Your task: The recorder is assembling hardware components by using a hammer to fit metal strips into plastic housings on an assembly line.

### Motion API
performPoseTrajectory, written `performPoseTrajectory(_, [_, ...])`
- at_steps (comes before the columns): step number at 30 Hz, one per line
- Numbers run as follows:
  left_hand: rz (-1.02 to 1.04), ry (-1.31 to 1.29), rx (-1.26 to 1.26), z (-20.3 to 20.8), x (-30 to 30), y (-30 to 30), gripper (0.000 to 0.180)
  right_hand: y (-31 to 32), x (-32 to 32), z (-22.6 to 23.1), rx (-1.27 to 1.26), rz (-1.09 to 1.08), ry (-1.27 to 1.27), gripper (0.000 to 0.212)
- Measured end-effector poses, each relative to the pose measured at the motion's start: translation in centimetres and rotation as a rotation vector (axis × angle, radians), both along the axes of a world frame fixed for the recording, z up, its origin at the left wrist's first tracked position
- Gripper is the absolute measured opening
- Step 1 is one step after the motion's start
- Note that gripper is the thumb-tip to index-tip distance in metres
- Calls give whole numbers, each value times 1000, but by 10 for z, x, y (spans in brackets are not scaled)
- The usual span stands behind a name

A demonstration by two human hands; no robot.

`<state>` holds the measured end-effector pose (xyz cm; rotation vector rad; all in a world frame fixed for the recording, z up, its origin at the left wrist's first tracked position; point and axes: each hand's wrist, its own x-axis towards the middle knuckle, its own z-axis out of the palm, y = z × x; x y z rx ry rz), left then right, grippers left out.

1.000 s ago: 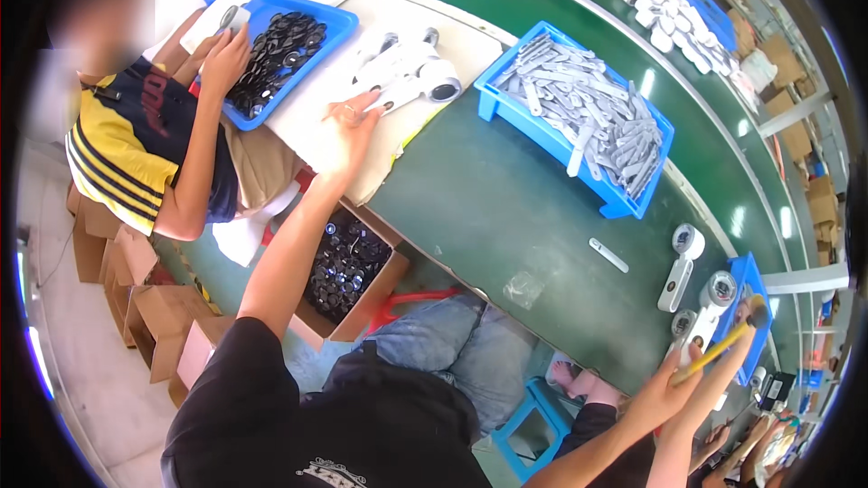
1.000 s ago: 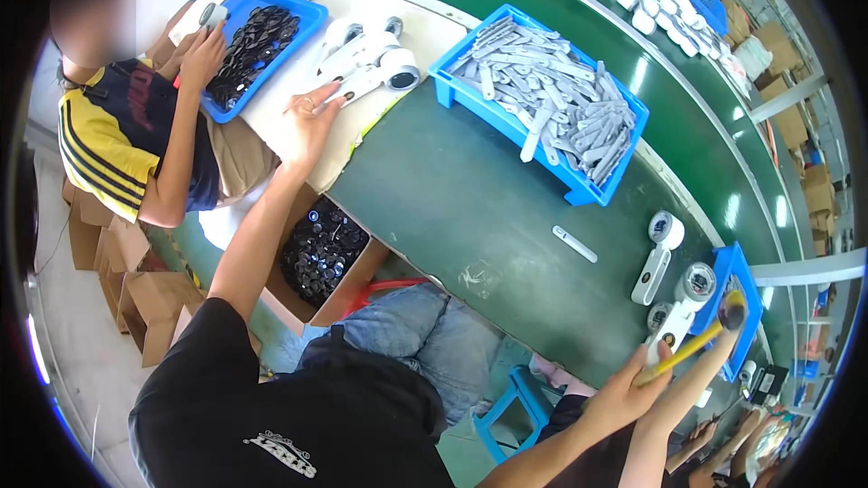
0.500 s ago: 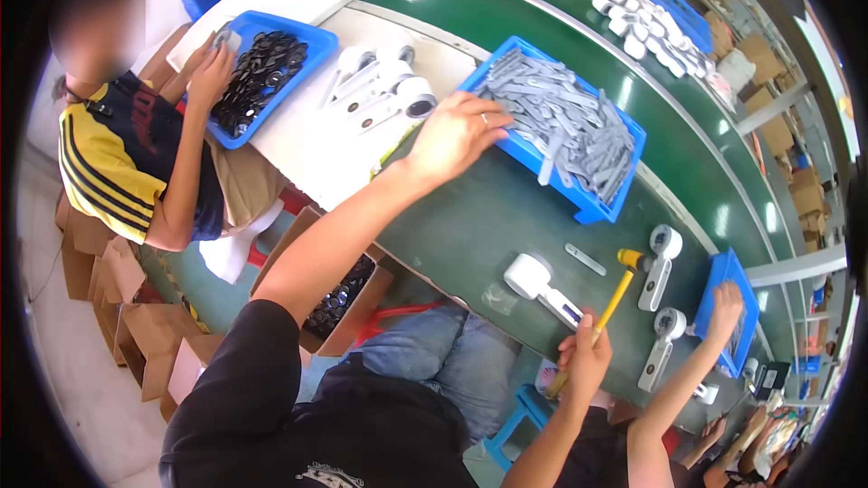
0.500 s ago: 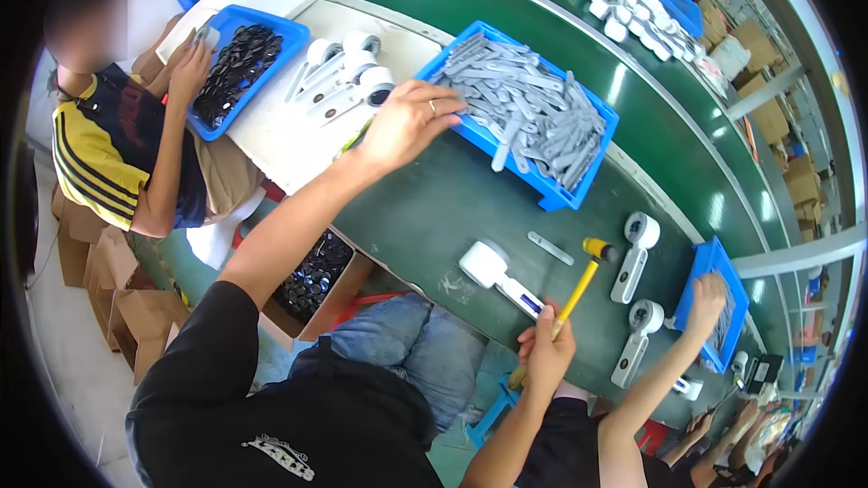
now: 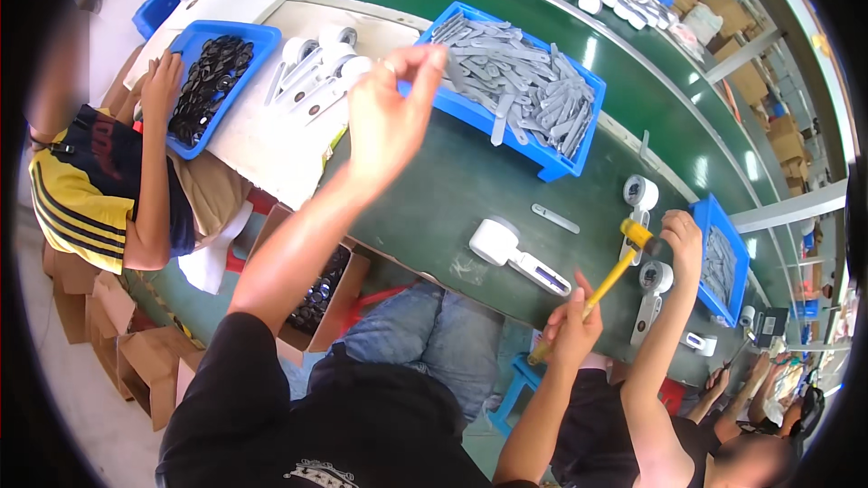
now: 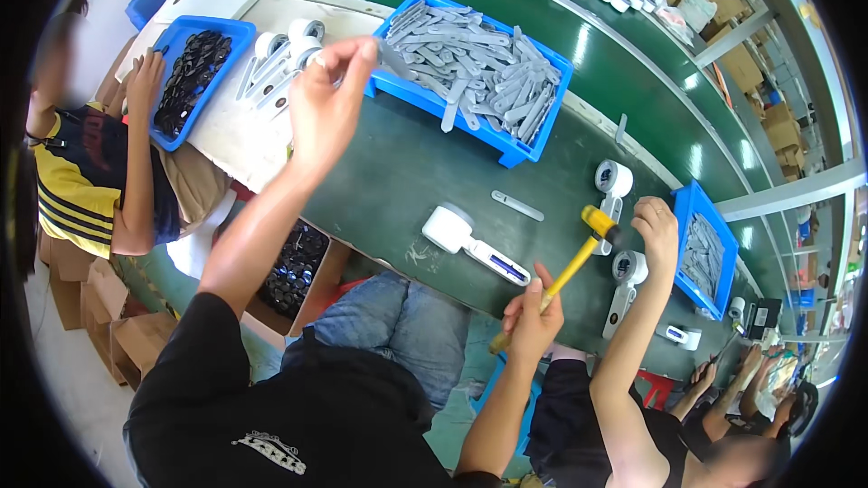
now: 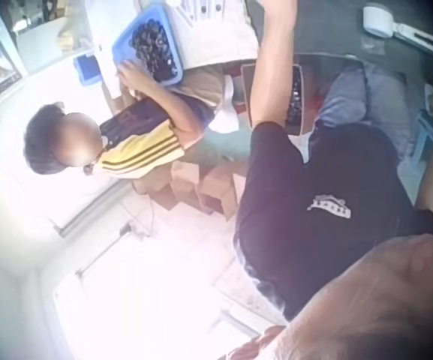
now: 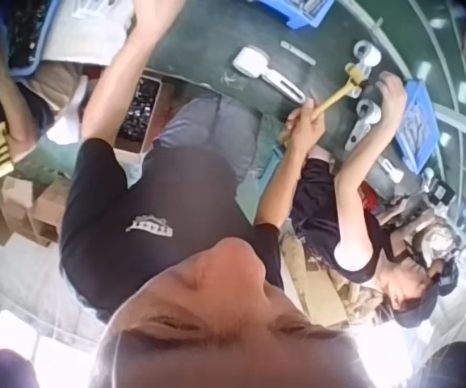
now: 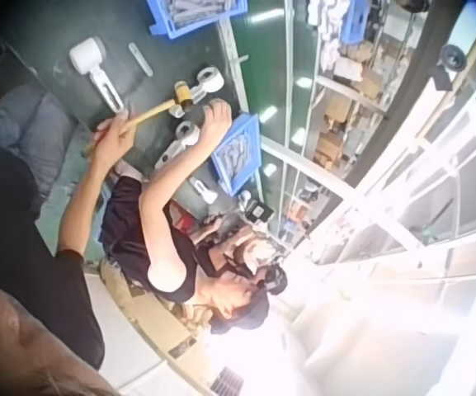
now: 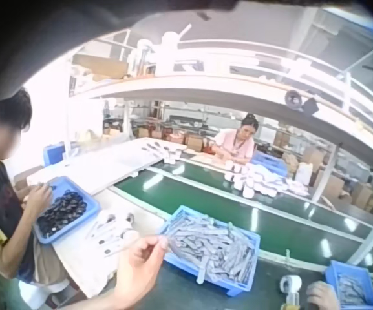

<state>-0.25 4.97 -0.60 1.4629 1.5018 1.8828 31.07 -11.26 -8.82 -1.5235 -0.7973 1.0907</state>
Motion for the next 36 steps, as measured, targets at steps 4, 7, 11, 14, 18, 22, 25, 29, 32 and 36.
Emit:
performPoseTrajectory(4, [-534, -712, -366, -4, 34, -55, 24, -10, -4, -2, 71, -58, 71, 33])
performPoseTrajectory(7, [-651, -903, -610, -12, 66, -84, 26, -17, -37, 31, 161, -25, 187, 34])
performPoseTrajectory(11, [-693, -968, -731, -30, 91, -111, 27, -14, -66, 48, 123, 6, 168, 28])
performPoseTrajectory(14, [-753, -849, -663, -44, 98, -120, 25, -18, -61, 37, 111, -44, 151, 20])
performPoseTrajectory(18, [-487, 248, -71, -55, 90, -112, 26, -26, -30, 27, 223, -103, 135, 16])
performPoseTrajectory(22, [-430, 703, -15, -71, 78, -93, 34, -16, -5, 28, 44, -76, 2, 18])
performPoseTrajectory(25, [-642, 714, 0, -79, 69, -74, 29, -1, -7, 27, -4, -4, -35, 20])
performPoseTrajectory(29, [-638, 666, 18, -83, 69, -68, 27, 13, -15, 24, -45, 78, -121, 21])
performPoseTrajectory(32, [-643, 667, 2, -84, 70, -68, 24, 16, -17, 22, -55, 99, -162, 20])
performPoseTrajectory(36, [-615, 685, 33, -84, 72, -68, 27, 19, -8, 23, -100, 164, -159, 17])
